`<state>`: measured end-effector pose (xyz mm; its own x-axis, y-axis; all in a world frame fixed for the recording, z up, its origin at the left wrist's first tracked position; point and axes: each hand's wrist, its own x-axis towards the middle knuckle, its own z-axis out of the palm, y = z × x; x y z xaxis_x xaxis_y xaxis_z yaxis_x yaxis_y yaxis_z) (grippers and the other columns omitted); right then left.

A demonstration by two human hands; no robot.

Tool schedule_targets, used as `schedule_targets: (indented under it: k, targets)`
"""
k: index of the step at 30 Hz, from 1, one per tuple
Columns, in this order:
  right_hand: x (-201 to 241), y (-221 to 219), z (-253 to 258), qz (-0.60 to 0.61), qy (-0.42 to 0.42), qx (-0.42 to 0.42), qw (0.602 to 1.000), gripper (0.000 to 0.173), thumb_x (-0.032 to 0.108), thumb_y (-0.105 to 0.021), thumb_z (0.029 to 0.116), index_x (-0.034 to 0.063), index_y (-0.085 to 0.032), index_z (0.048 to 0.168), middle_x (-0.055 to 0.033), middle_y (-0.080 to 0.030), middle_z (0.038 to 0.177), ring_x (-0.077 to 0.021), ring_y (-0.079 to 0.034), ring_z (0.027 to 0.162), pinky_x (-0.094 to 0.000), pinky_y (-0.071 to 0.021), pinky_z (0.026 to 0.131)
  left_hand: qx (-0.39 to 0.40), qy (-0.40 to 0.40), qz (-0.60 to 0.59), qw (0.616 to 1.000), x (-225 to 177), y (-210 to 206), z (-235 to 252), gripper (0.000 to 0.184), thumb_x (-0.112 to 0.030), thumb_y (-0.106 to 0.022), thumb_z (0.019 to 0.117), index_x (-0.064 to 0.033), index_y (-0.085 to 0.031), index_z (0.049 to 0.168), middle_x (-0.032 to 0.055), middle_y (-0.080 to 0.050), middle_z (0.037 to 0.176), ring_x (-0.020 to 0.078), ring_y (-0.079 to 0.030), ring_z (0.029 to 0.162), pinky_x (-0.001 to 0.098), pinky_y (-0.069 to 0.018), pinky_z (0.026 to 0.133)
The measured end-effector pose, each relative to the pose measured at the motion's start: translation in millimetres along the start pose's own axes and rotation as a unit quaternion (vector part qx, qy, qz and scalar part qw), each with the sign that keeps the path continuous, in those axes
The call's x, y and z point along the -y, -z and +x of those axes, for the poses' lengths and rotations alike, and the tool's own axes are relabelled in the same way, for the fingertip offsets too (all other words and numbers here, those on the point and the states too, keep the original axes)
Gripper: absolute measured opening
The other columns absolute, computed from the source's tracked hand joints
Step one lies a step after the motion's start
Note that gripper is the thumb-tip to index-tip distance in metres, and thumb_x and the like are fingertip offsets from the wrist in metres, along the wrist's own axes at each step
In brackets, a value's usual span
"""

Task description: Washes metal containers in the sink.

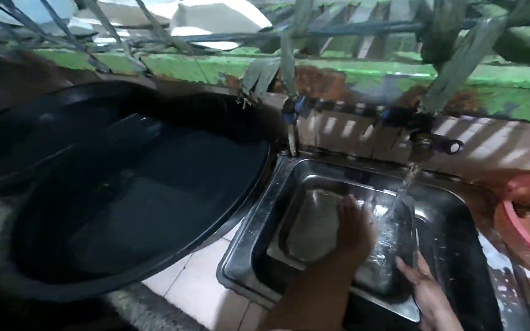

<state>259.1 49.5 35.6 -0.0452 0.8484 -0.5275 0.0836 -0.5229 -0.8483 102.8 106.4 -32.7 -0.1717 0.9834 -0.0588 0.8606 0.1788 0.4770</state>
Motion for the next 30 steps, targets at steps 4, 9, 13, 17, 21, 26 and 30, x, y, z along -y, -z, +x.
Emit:
schedule_targets:
  k: [4,9,13,17,21,26,30]
  targets:
    - [-7,3,15,0.019,0.035,0.003,0.999,0.065,0.019,-0.053,0.1049,0.0131,-0.025,0.163,-0.0115,-0.042,0.158,-0.0157,-0.051,0.136,-0.0354,-0.0460,0.110,0.120,-0.079,-0.087,0.986,-53,-13,-9,0.059,-0.018,-0.049,0.1024,-0.0051,-0.036,0.159,0.0134,-0.030,0.167,0.0291,-0.018,0.158,0.0581,0.0008,0.127]
    - [5,23,30,0.033,0.066,-0.009,0.997,0.063,0.021,-0.047,0.1074,0.0146,-0.018,0.164,-0.0099,-0.048,0.151,-0.0063,-0.059,0.120,-0.0265,-0.0523,0.097,0.187,-0.099,-0.160,0.964,-83,25,-70,0.040,-0.019,-0.050,0.1042,0.0023,-0.060,0.137,0.0211,-0.061,0.139,0.0332,-0.056,0.132,0.0502,-0.0429,0.112]
    - [17,50,28,-0.003,0.079,-0.026,0.997,0.070,0.008,-0.051,0.1033,0.0135,-0.017,0.164,-0.0126,-0.039,0.159,-0.0090,-0.055,0.129,-0.0283,-0.0505,0.103,0.229,-0.259,0.014,0.938,-5,58,-88,0.029,-0.023,-0.050,0.1072,-0.0164,-0.070,0.126,0.0105,-0.072,0.118,0.0332,-0.068,0.112,0.0596,-0.0538,0.093]
    - [18,81,22,-0.072,0.049,-0.030,0.996,0.078,-0.004,-0.050,0.0927,0.0096,-0.018,0.163,-0.0154,-0.046,0.148,-0.0081,-0.059,0.115,-0.0272,-0.0534,0.092,0.216,-0.146,0.089,0.961,76,114,-71,0.042,-0.030,-0.047,0.1085,-0.0123,-0.058,0.145,0.0134,-0.046,0.158,0.0385,-0.027,0.154,0.0715,-0.0059,0.122]
    - [15,76,25,-0.077,-0.049,0.006,0.996,0.086,0.002,-0.053,0.0906,0.0193,-0.013,0.165,-0.0163,-0.041,0.154,-0.0199,-0.057,0.121,-0.0415,-0.0541,0.091,0.175,0.149,-0.158,0.960,80,145,-54,0.067,-0.032,-0.047,0.1093,-0.0105,-0.017,0.165,0.0146,-0.024,0.168,0.0278,-0.026,0.155,0.0486,-0.0258,0.125]
    - [40,63,44,-0.172,-0.014,0.057,0.983,0.071,0.018,-0.059,0.1033,0.0151,-0.022,0.164,-0.0162,-0.033,0.164,-0.0268,-0.042,0.145,-0.0469,-0.0393,0.115,0.128,0.394,-0.418,0.808,96,128,-75,0.068,-0.009,-0.068,0.0927,-0.0059,-0.038,0.153,0.0234,-0.056,0.135,0.0339,-0.059,0.116,0.0522,-0.0511,0.093]
    - [143,60,39,-0.391,0.272,-0.046,0.878,0.064,0.038,-0.048,0.1071,-0.0033,-0.037,0.155,-0.0310,-0.046,0.151,-0.0426,-0.049,0.138,-0.0593,-0.0387,0.114,0.140,0.368,-0.423,0.816,98,89,-92,0.051,-0.011,-0.066,0.0961,0.0017,-0.050,0.143,0.0220,-0.061,0.126,0.0302,-0.060,0.110,0.0483,-0.0511,0.094]
